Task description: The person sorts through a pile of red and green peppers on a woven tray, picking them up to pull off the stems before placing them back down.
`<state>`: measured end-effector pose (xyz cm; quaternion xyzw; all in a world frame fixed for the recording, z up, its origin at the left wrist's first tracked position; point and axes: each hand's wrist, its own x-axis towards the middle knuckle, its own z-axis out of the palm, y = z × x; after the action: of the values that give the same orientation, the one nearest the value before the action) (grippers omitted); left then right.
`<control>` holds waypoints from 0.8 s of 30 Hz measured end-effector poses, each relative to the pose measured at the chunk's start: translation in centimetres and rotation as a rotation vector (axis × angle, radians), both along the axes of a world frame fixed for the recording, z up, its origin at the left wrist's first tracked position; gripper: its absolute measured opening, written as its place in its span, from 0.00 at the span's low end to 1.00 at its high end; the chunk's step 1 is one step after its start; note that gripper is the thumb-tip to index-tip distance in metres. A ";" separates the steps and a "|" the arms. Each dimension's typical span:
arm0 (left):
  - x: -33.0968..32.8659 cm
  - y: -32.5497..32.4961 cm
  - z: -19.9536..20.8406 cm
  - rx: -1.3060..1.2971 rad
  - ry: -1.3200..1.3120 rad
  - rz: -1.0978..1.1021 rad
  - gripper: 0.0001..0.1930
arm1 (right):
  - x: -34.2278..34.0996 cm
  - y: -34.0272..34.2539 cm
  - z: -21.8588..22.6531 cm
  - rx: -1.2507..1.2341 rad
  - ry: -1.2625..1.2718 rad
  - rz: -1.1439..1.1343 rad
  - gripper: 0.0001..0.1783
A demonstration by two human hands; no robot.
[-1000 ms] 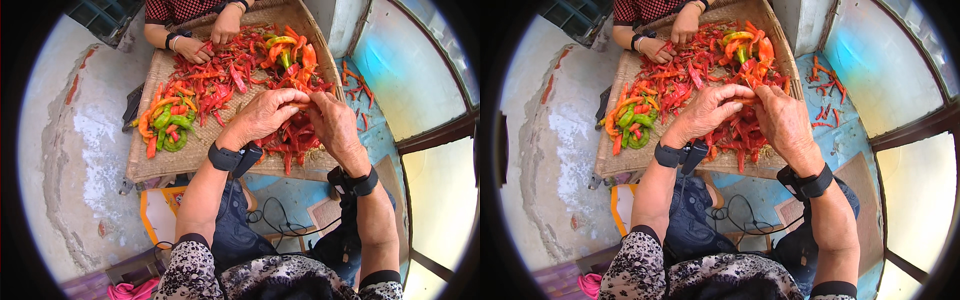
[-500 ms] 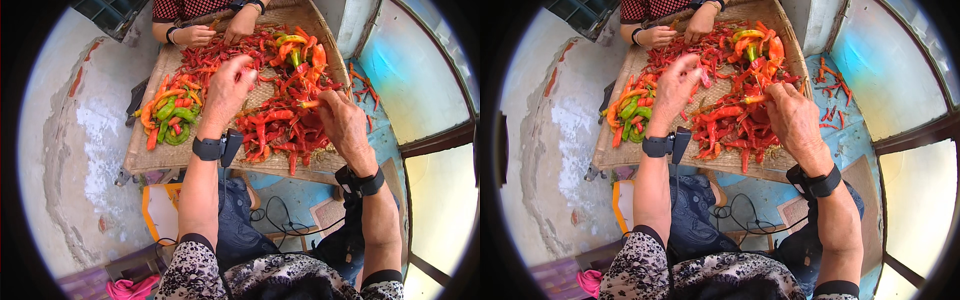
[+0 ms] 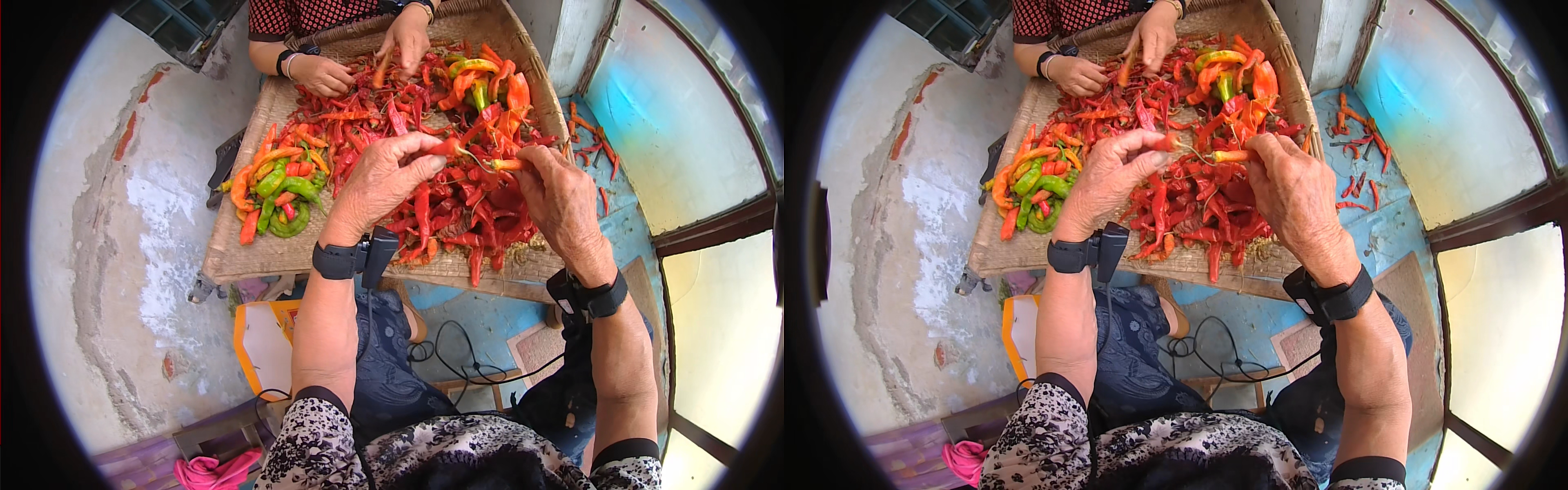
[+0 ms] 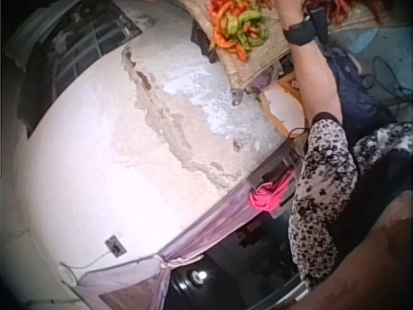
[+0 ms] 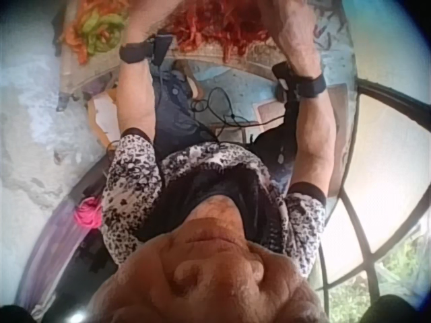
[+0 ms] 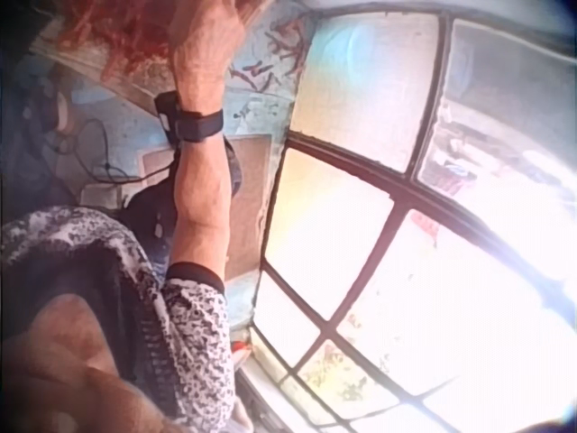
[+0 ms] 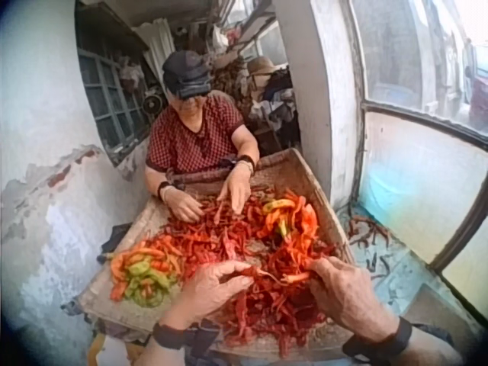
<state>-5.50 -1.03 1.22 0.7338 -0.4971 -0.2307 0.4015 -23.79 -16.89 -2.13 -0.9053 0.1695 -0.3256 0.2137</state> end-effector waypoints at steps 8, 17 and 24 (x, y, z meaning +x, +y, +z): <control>0.8 -0.3 0.0 -0.246 0.232 0.176 0.16 | -0.1 0.0 0.3 0.044 -0.080 0.032 0.08; 7.1 2.6 -1.3 -0.129 -0.228 0.623 0.27 | 1.5 1.0 0.1 0.028 -0.242 0.103 0.12; -5.6 -1.7 -0.1 -0.179 0.233 0.012 0.13 | -0.2 0.9 0.3 -0.183 -0.095 0.013 0.13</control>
<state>-11.15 -2.77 1.13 0.6663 -0.4613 -0.2666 0.5216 -23.95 -16.00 -1.80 -0.9056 0.1227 -0.3811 0.1401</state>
